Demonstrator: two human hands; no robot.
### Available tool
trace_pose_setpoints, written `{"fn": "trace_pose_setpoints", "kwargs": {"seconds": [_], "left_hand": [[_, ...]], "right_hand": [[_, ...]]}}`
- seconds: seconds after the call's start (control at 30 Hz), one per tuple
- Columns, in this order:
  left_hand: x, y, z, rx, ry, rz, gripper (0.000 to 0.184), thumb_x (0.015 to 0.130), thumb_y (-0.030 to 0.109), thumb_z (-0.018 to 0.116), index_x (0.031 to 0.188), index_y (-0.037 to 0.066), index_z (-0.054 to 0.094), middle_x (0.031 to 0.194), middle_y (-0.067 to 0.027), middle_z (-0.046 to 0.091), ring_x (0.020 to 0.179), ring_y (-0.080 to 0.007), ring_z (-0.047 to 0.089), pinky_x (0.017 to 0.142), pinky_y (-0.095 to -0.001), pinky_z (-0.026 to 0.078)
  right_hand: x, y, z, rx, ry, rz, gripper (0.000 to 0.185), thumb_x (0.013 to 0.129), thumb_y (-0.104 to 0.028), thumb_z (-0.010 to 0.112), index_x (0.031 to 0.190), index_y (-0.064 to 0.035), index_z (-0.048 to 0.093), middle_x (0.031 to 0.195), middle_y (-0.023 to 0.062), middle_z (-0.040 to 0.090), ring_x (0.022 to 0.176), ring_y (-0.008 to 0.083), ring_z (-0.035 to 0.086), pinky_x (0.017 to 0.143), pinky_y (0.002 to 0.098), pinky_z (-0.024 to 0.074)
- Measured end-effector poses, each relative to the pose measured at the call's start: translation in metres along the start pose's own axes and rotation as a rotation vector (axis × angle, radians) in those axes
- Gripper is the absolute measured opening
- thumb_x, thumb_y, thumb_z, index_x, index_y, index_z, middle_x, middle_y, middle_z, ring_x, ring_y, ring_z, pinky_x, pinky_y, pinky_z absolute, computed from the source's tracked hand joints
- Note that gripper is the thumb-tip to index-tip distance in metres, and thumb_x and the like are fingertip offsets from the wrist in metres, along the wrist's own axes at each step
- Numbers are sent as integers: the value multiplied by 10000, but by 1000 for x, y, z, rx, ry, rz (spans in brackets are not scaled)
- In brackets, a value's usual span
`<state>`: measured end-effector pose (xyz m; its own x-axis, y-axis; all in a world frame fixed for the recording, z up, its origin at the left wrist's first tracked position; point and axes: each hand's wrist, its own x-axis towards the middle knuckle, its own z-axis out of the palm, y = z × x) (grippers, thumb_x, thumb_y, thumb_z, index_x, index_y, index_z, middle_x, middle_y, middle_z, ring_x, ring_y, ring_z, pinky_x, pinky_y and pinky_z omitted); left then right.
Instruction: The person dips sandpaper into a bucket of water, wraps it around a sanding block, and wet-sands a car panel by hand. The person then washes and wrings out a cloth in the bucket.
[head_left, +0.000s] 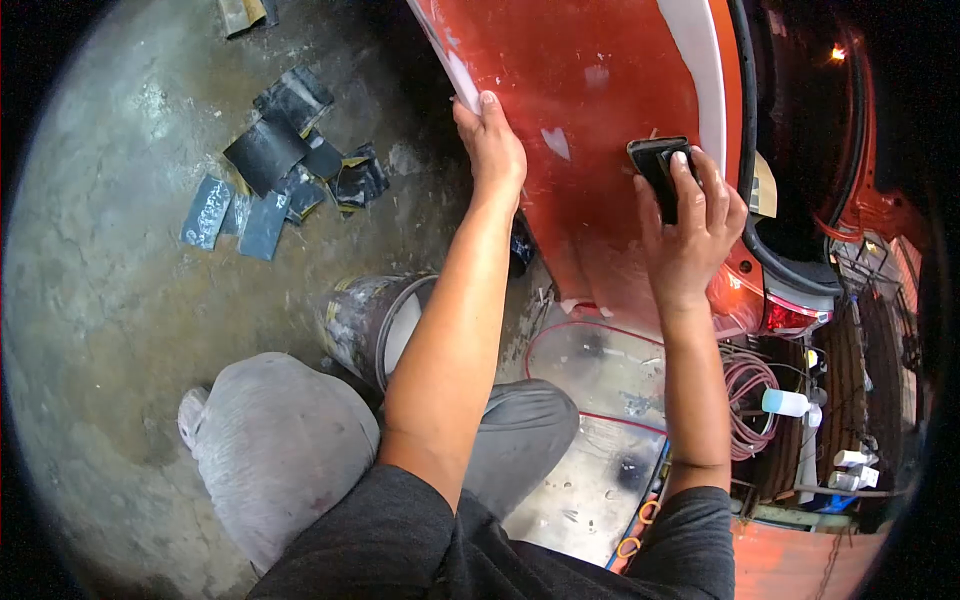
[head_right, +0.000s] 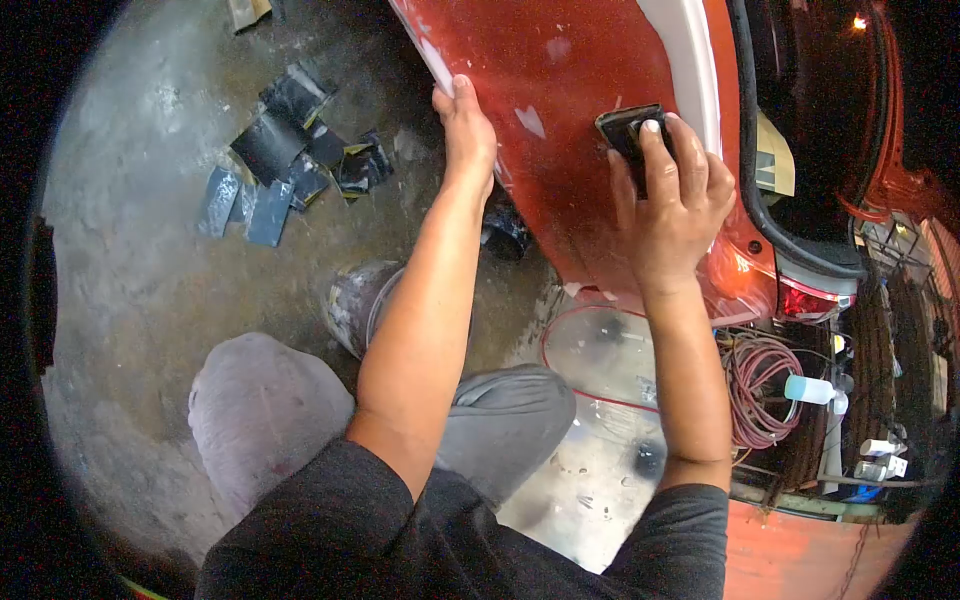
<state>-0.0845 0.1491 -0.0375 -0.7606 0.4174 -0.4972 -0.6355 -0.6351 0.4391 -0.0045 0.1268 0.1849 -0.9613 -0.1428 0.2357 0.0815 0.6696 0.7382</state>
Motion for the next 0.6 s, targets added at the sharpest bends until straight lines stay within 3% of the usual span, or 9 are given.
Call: {"fn": "trace_pose_setpoints", "kwargs": {"seconds": [0.07,0.13,0.2,0.3,0.43,0.53,0.6], "left_hand": [[-4,3,-1,2,-11,-9,602,1105,360,411,1554,-13,262,1542,-283,349,1428,-396,378,1187,-460,302],[-2,6,0,8,-28,-8,585,1113,369,392,1553,7,259,1537,-256,367,1414,-361,391,1182,-448,302],[-1,4,0,19,-37,-21,548,1130,387,353,1548,47,256,1523,-202,410,1381,-292,419,1168,-429,307],[-3,3,0,-12,-31,-15,534,1132,384,348,1543,55,264,1519,-194,413,1378,-290,421,1165,-430,310],[1,4,-1,-33,-44,17,609,1105,368,403,1555,-16,258,1559,-276,338,1444,-390,361,1194,-468,293],[-5,1,-3,-13,-39,-13,619,1105,373,401,1554,-26,254,1557,-282,340,1445,-396,362,1194,-466,294],[-3,7,-1,-21,-22,-32,626,1104,375,399,1554,-33,248,1555,-289,340,1445,-404,363,1193,-464,296]], "right_hand": [[-23,-7,10,31,-41,-8,443,810,-237,829,1230,-175,702,1339,45,650,1091,272,585,902,424,455],[-39,-19,11,-48,-226,-127,429,829,-250,793,1247,-216,706,1362,9,634,1090,274,562,899,423,454],[-22,-3,3,10,-161,-94,433,822,-254,808,1238,-196,703,1350,24,641,1081,274,573,903,425,456],[1,5,2,-38,92,7,455,804,-266,842,1219,-155,693,1321,54,653,1059,285,595,906,430,459],[-20,-15,5,-42,-236,-141,428,800,-290,818,1203,-201,703,1311,-6,651,1059,257,580,869,414,458],[19,2,-7,-45,-97,-67,420,799,-291,813,1194,-197,703,1308,-8,648,1055,249,573,859,406,456],[12,9,-8,-69,-123,-130,433,796,-289,803,1210,-202,710,1335,-18,646,1050,240,567,855,398,459]]}}
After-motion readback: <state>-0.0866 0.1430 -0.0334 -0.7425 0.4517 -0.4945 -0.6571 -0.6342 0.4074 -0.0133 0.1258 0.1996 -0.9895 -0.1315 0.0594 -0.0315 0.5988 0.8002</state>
